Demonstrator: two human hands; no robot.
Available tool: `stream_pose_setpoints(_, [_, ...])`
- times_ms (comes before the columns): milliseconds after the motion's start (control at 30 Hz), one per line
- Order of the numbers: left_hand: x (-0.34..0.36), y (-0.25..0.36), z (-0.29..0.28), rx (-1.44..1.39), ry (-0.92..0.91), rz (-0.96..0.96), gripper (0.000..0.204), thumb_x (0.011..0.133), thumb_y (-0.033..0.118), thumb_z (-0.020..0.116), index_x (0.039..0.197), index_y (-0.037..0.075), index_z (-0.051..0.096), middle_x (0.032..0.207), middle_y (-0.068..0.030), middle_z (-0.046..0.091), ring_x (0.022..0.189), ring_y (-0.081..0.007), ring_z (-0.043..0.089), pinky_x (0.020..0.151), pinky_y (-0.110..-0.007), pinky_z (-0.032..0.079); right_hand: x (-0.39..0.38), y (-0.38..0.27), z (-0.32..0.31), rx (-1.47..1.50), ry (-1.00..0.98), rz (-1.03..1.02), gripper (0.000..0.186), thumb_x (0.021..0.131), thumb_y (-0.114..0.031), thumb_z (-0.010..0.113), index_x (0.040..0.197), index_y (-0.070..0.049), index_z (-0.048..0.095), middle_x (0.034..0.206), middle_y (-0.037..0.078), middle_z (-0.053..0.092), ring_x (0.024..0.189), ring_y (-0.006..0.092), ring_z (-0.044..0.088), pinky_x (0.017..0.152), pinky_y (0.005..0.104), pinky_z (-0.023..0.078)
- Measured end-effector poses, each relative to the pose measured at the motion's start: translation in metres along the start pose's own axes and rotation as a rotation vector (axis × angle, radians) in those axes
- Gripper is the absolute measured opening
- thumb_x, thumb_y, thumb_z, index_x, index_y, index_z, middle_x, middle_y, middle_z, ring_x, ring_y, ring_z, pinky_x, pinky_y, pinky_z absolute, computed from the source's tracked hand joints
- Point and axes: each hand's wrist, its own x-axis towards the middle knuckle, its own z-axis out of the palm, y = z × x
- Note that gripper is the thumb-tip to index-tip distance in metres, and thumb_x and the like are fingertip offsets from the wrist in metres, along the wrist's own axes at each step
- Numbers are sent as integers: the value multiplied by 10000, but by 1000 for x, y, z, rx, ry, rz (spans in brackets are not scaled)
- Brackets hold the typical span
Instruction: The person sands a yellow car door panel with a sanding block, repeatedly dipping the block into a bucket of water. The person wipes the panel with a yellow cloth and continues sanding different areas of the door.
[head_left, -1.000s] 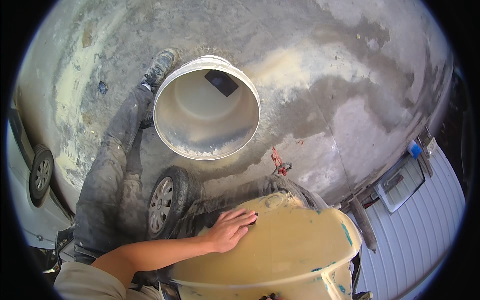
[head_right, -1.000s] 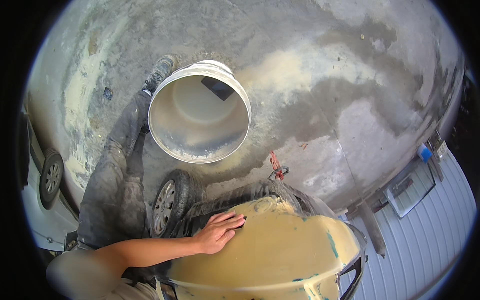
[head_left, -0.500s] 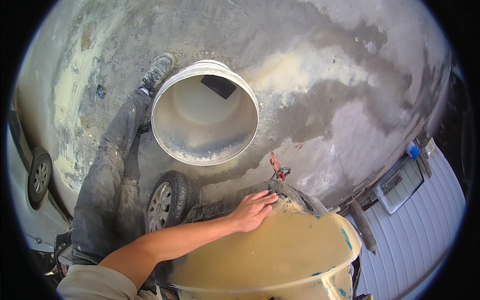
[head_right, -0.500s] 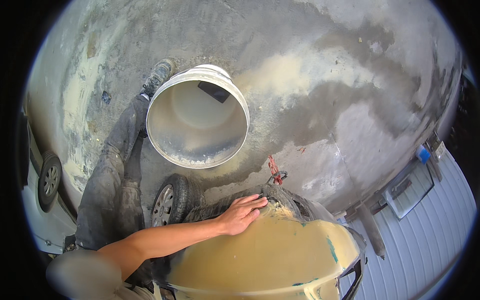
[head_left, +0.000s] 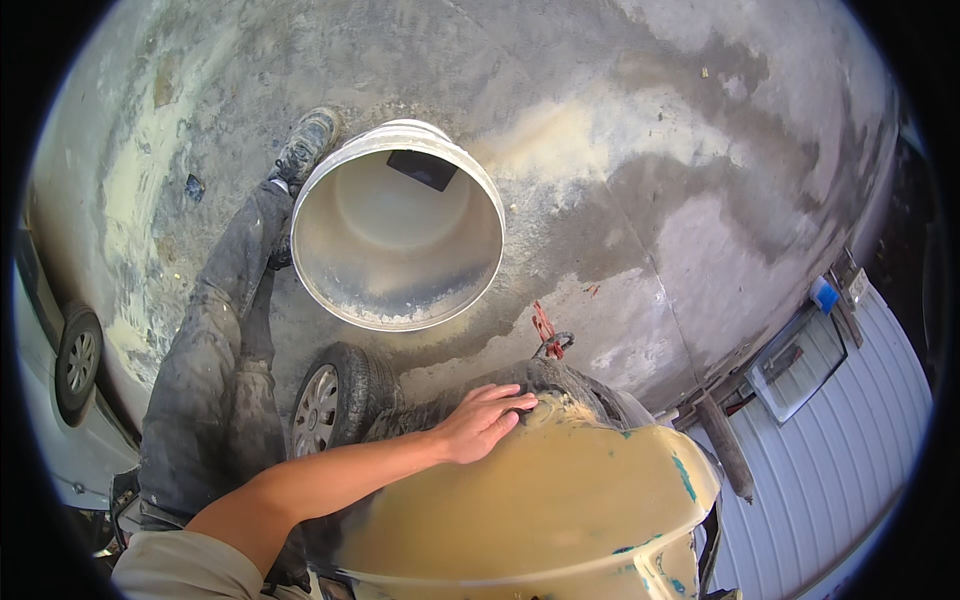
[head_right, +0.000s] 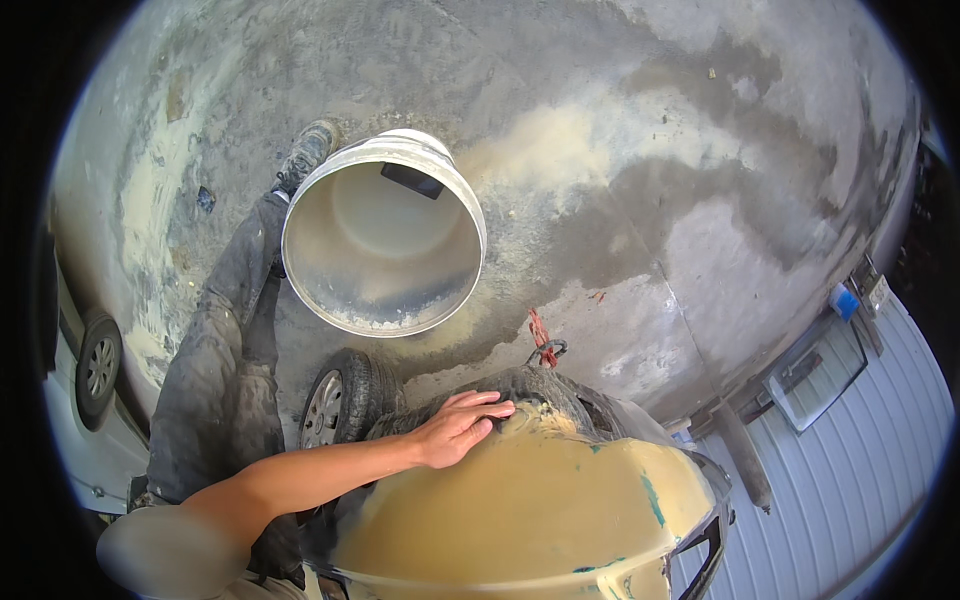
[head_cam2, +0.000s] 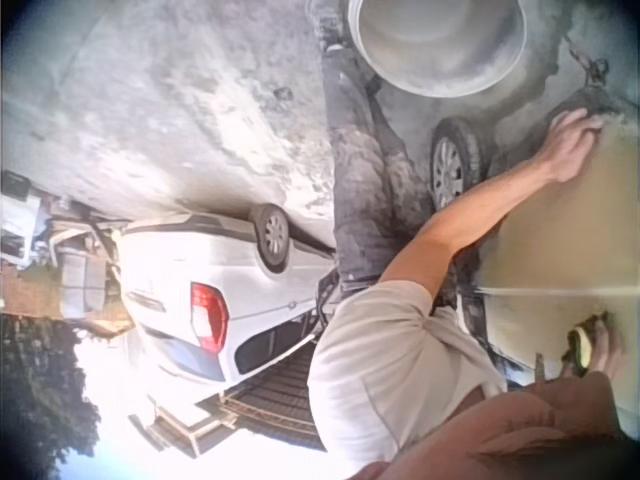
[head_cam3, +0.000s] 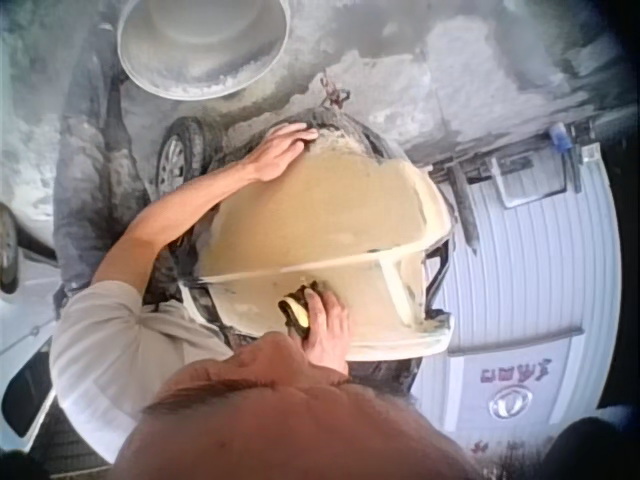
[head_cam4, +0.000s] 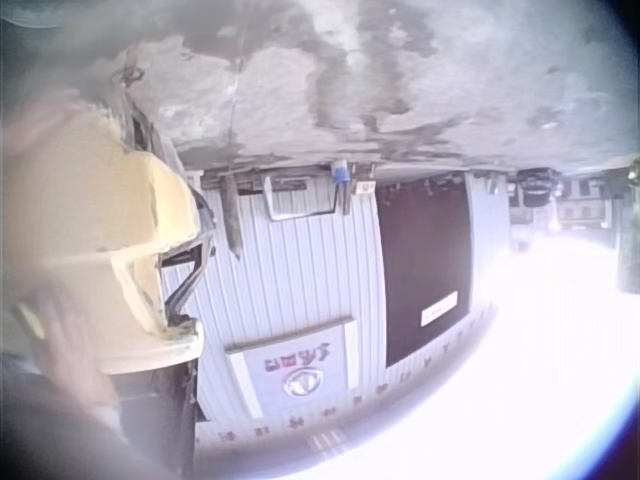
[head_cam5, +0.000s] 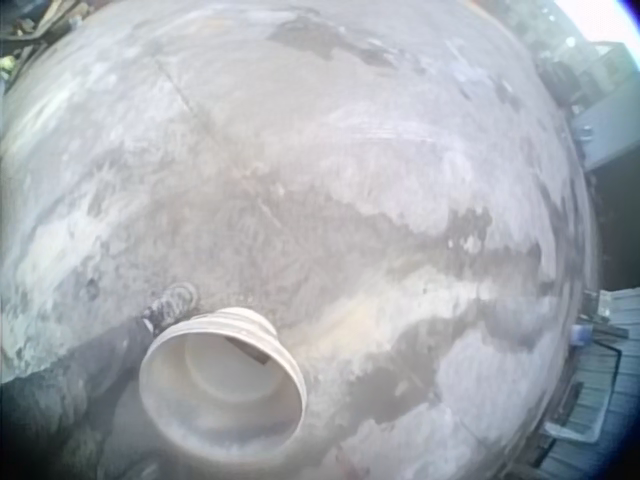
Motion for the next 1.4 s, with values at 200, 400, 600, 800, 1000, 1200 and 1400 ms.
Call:
stream_pose_setpoints(200, [7, 1, 2, 58, 8, 121, 393, 1066, 238, 390, 1417, 126, 527, 1504, -37, 485, 1437, -255, 362, 1194, -458, 207, 0, -3, -4, 17, -45, 33, 611, 788, -196, 735, 1349, -66, 532, 1336, 218, 535, 1163, 434, 541, 987, 522, 440])
stream_pose_setpoints(400, [4, 14, -4, 141, -17, -24, 414, 1065, 237, 385, 1414, 67, 528, 1504, -51, 486, 1442, -262, 358, 1183, -444, 234, -3, -3, -6, 0, -2, -25, 620, 786, -204, 744, 1352, -67, 534, 1326, 220, 534, 1158, 432, 542, 978, 520, 439])
stream_pose_setpoints(600, [9, 14, -5, 182, -53, -98, 409, 1057, 258, 419, 1417, 101, 534, 1501, -50, 490, 1455, -260, 329, 1186, -446, 234, -4, -1, -3, 6, 13, -21, 610, 795, -215, 748, 1348, -63, 539, 1298, 227, 541, 1148, 433, 545, 964, 523, 444])
stream_pose_setpoints(800, [-3, -15, -1, 90, -37, -22, 406, 1065, 279, 416, 1422, 128, 537, 1512, -50, 474, 1461, -286, 304, 1190, -448, 236, -3, -2, -3, 4, 47, -30, 608, 791, -209, 752, 1343, -61, 543, 1298, 229, 542, 1139, 434, 550, 964, 520, 450])
stream_pose_setpoints(1000, [17, -25, 5, 198, -86, -58, 405, 1067, 293, 408, 1447, 205, 517, 1576, -108, 358, 1472, -323, 266, 1187, -479, 256, -3, -3, -6, 4, 15, -13, 594, 792, -199, 744, 1335, -58, 546, 1301, 228, 544, 1146, 434, 550, 972, 521, 450])
stream_pose_setpoints(1200, [15, -15, -18, 126, -142, 95, 430, 1056, 357, 402, 1455, 237, 509, 1454, -149, 458, 1375, -332, 369, 1159, -454, 258, -4, -1, -5, -1, 0, -25, 596, 800, -225, 737, 1341, -66, 543, 1303, 224, 551, 1139, 425, 560, 962, 522, 448])
stream_pose_setpoints(1400, [8, 4, -23, 208, 53, -57, 378, 1037, 337, 477, 1356, 188, 617, 1170, -115, 505, 1135, -291, 473, 1017, -405, 393, -6, 6, -3, 18, 22, -29, 598, 811, -256, 732, 1349, -76, 539, 1310, 221, 544, 1157, 424, 549, 963, 529, 440])
